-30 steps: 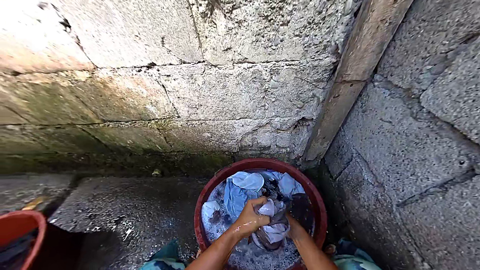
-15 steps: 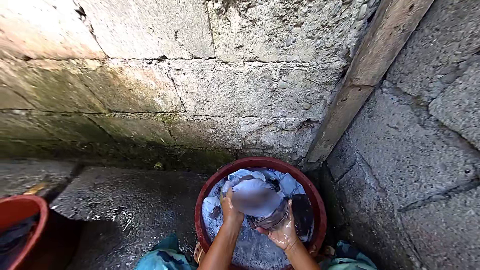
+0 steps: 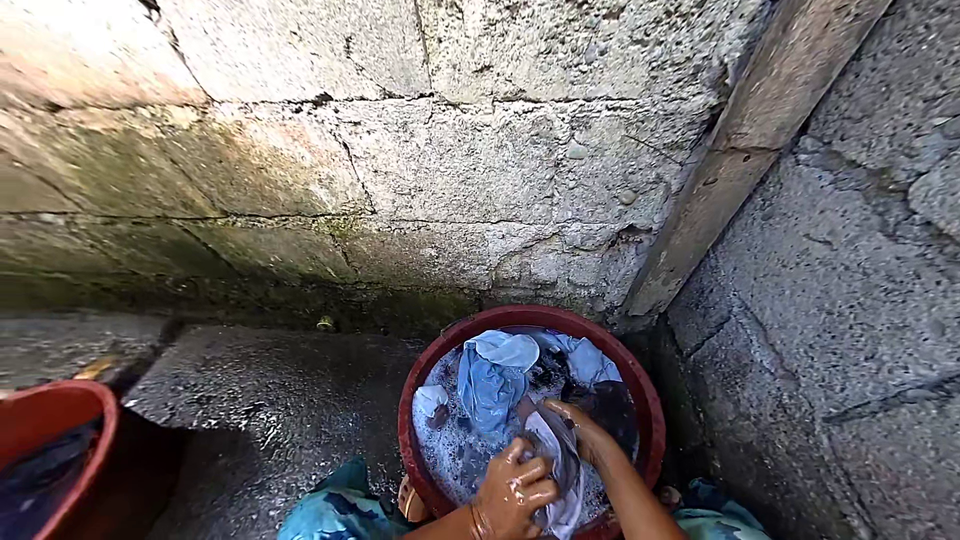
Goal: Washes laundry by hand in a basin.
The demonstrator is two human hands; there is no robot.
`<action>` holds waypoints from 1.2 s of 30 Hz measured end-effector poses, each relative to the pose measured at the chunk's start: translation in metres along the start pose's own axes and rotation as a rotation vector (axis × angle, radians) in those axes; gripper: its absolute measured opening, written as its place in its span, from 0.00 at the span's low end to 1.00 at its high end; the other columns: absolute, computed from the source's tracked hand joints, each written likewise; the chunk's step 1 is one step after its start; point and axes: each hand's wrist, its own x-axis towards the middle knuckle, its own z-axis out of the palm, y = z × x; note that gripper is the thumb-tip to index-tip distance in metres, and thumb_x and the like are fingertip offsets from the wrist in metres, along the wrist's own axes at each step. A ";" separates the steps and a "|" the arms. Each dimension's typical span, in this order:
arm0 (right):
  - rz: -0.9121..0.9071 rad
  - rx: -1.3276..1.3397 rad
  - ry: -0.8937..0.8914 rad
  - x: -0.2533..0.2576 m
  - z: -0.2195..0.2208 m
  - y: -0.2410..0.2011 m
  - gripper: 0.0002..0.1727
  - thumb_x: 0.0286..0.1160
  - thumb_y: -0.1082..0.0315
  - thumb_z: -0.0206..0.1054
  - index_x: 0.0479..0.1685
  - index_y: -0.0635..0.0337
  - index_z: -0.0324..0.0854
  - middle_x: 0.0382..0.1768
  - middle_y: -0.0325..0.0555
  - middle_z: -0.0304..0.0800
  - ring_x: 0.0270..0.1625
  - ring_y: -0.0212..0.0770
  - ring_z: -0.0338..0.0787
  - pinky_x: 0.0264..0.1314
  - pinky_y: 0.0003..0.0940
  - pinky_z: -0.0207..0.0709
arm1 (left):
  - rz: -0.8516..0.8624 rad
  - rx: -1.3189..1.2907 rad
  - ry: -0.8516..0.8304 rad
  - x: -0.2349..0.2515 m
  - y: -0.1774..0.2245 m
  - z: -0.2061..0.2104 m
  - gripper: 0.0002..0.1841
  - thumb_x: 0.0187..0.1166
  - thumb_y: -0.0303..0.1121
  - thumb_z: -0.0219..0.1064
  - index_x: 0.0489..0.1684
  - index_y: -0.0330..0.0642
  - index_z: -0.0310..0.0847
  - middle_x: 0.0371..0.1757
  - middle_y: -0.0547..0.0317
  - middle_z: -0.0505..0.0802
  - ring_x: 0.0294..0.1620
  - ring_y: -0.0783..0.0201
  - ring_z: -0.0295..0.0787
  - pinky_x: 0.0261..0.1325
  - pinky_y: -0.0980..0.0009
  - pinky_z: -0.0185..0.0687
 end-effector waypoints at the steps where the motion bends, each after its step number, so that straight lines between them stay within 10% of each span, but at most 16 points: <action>1: 0.023 -0.067 0.020 0.004 0.001 0.002 0.17 0.92 0.59 0.52 0.52 0.61 0.83 0.39 0.43 0.89 0.43 0.35 0.89 0.51 0.37 0.84 | 0.020 0.014 -0.039 -0.005 0.002 0.005 0.04 0.64 0.40 0.68 0.24 0.54 0.85 0.36 0.57 0.94 0.43 0.49 0.88 0.45 0.56 0.82; 13: 0.196 -0.726 0.051 0.021 0.011 0.033 0.27 0.88 0.58 0.61 0.76 0.71 0.72 0.70 0.70 0.78 0.74 0.59 0.78 0.78 0.57 0.67 | -0.058 -0.097 -0.475 -0.041 0.023 0.045 0.15 0.51 0.28 0.80 0.38 0.40 0.90 0.43 0.49 0.94 0.51 0.39 0.91 0.37 0.46 0.88; 28: 0.259 -1.094 0.042 0.037 0.001 0.055 0.29 0.87 0.52 0.58 0.78 0.64 0.73 0.72 0.66 0.81 0.78 0.61 0.79 0.80 0.61 0.68 | -0.116 -0.242 -0.824 -0.048 0.023 0.071 0.19 0.62 0.26 0.77 0.55 0.37 0.88 0.60 0.42 0.91 0.67 0.32 0.82 0.56 0.39 0.83; 34: -0.048 -0.305 0.154 0.000 -0.013 0.025 0.20 0.91 0.60 0.51 0.61 0.67 0.81 0.47 0.52 0.90 0.48 0.41 0.89 0.55 0.44 0.84 | -0.360 -0.450 -0.362 -0.005 -0.009 0.009 0.18 0.58 0.29 0.81 0.46 0.32 0.89 0.53 0.39 0.92 0.61 0.38 0.85 0.65 0.42 0.79; 36: -0.176 -0.076 0.195 -0.009 -0.019 0.022 0.21 0.91 0.59 0.46 0.60 0.63 0.80 0.43 0.46 0.90 0.45 0.37 0.89 0.50 0.41 0.86 | -0.725 -0.659 -0.123 0.002 -0.023 -0.011 0.28 0.66 0.24 0.74 0.67 0.20 0.76 0.65 0.28 0.85 0.70 0.41 0.81 0.77 0.49 0.74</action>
